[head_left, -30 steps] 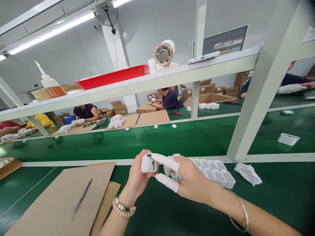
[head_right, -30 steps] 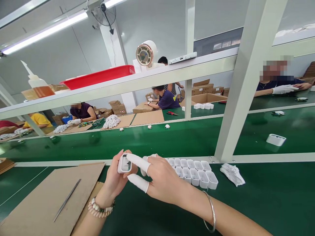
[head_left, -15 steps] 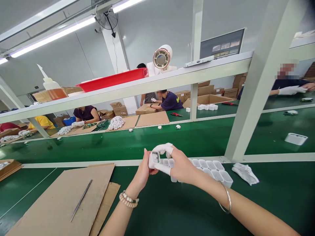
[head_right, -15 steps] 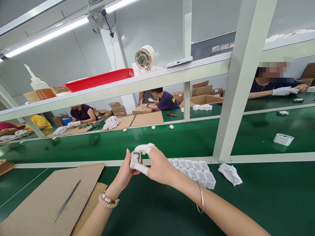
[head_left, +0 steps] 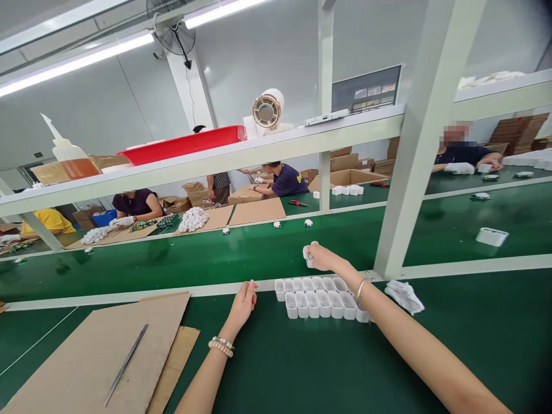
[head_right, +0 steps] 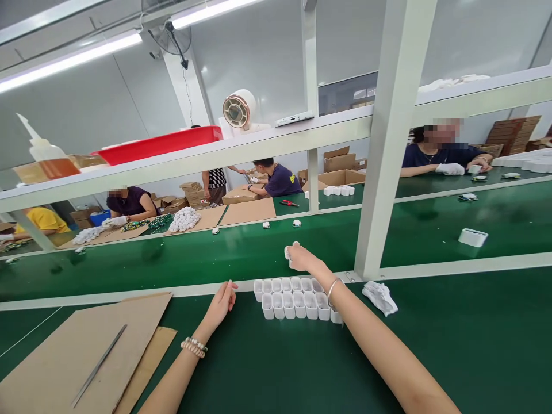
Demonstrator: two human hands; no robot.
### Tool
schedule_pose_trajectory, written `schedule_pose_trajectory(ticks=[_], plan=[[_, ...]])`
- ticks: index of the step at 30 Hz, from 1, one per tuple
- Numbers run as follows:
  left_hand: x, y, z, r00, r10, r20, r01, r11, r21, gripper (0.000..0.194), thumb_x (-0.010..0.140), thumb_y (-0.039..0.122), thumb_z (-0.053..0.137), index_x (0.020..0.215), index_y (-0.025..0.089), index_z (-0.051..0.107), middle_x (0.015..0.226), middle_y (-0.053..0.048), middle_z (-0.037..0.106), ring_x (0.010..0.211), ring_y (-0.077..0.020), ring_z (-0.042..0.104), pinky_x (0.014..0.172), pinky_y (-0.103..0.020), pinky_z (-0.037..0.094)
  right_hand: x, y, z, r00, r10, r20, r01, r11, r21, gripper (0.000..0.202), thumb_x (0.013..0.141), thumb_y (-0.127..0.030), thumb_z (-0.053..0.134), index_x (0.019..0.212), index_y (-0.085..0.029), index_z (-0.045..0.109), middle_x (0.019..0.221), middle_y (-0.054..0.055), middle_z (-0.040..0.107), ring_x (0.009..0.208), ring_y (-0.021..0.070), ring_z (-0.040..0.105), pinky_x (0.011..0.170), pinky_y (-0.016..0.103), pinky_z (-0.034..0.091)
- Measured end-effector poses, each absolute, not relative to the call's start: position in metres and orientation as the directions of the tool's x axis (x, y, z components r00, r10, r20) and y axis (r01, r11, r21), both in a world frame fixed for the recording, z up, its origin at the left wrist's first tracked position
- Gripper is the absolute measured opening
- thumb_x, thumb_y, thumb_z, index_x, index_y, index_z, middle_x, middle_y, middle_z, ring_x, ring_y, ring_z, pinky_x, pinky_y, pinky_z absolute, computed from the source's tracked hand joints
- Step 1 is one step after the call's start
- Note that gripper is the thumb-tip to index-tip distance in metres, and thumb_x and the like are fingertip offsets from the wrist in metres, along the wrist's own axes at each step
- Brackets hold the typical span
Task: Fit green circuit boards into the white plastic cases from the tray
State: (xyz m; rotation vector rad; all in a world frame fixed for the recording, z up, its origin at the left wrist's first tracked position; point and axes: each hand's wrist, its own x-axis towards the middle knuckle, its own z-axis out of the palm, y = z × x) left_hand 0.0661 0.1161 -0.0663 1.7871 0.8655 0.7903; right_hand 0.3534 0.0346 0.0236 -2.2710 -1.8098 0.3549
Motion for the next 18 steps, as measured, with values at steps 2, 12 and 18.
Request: schedule_pose_trajectory(ticks=[2,12,18], plan=[[0.066,0.116,-0.068,0.544,0.827,0.138,0.222,-0.301,0.928,0.056,0.089,0.068,0.030,0.096,0.018,0.052,0.061,0.005,0.045,0.049,-0.0112,0.042,0.054,-0.026,0.037,0.356,0.035,0.020,0.229,0.968,-0.105,0.929,-0.249,-0.273,0.030,0.092,-0.033,0.057,0.116,-0.016,0.058,0.116,0.008,0.060,0.096,0.0191,0.061,0.081,0.039,0.053],[0.064,0.113,-0.070,0.568,0.803,0.181,0.266,-0.387,0.883,0.052,0.093,0.062,0.027,0.096,0.017,0.052,0.063,0.004,0.046,0.053,-0.0127,0.044,0.057,-0.026,0.037,0.352,0.021,0.047,0.291,0.956,-0.020,0.946,-0.291,-0.140,0.031,0.092,-0.032,0.056,0.118,-0.016,0.058,0.121,0.011,0.058,0.104,0.0231,0.059,0.088,0.043,0.048],[0.063,0.112,-0.072,0.571,0.790,0.223,0.287,-0.447,0.847,0.045,0.095,0.057,0.030,0.093,0.018,0.053,0.064,0.001,0.050,0.057,-0.0152,0.047,0.058,-0.027,0.034,0.312,-0.037,0.105,0.167,0.955,0.245,0.979,-0.131,-0.156,0.041,0.093,-0.033,0.040,0.130,-0.020,0.053,0.122,0.014,0.058,0.107,0.0289,0.058,0.081,0.036,0.046]])
